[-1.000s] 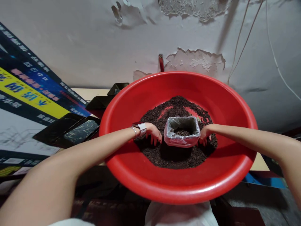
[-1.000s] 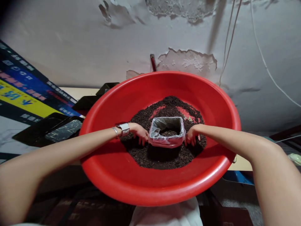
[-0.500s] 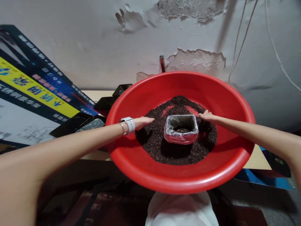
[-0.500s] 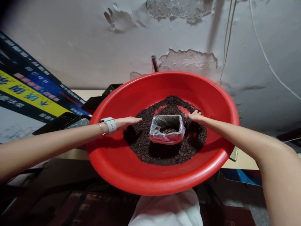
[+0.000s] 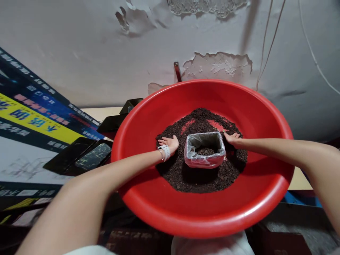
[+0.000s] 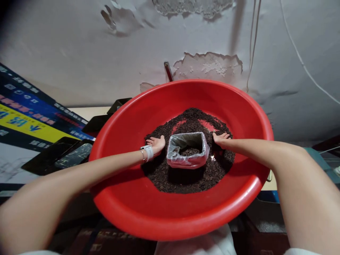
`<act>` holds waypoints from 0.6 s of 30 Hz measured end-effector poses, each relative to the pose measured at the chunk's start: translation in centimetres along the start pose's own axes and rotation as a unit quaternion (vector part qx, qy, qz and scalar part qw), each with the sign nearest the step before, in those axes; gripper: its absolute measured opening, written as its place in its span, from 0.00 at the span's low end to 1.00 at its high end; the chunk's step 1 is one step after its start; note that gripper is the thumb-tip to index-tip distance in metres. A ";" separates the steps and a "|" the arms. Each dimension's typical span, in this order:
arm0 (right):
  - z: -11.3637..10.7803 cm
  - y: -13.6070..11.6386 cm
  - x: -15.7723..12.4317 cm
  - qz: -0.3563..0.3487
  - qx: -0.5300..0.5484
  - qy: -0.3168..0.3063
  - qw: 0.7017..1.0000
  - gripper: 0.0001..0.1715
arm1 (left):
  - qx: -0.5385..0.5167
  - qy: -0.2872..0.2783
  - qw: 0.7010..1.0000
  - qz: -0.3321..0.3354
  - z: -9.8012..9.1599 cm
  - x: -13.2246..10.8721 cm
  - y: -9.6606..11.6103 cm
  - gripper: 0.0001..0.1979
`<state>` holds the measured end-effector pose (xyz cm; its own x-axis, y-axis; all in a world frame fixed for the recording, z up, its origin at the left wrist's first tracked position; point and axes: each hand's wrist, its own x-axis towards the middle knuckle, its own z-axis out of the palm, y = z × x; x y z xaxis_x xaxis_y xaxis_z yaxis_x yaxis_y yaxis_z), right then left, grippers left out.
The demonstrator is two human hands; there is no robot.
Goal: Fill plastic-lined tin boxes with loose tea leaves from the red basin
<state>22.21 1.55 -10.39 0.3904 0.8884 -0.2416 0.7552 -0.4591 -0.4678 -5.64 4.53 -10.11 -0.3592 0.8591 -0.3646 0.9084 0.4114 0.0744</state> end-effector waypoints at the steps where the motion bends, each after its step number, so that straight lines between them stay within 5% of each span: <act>1: 0.6 -0.3 0.4 0.025 0.033 0.010 0.999 0.49 | -0.030 0.006 0.999 -0.023 0.2 0.5 0.5 0.38; 4: 2.4 -2.1 2.2 0.019 0.161 0.007 0.987 0.53 | -0.117 0.018 0.993 -0.021 0.6 2.0 2.5 0.38; 9: 5.6 -6.6 5.6 -0.058 0.240 0.000 0.969 0.50 | -0.268 0.027 0.959 0.091 0.7 5.2 7.2 0.36; 13: 7.6 -9.1 7.3 -0.086 0.310 0.018 0.947 0.51 | -0.409 0.022 0.898 0.161 1.2 7.4 10.3 0.32; 18: 8.2 -10.3 7.9 -0.054 0.519 0.001 0.853 0.50 | -0.586 -0.025 0.789 0.181 2.1 9.2 11.0 0.26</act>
<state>13.21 13.26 -14.40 0.3502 0.9250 -0.1475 -0.0854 -0.1253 -0.9884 1.52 16.32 -14.61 -0.0853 0.9839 -0.1572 0.1170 0.1666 0.9791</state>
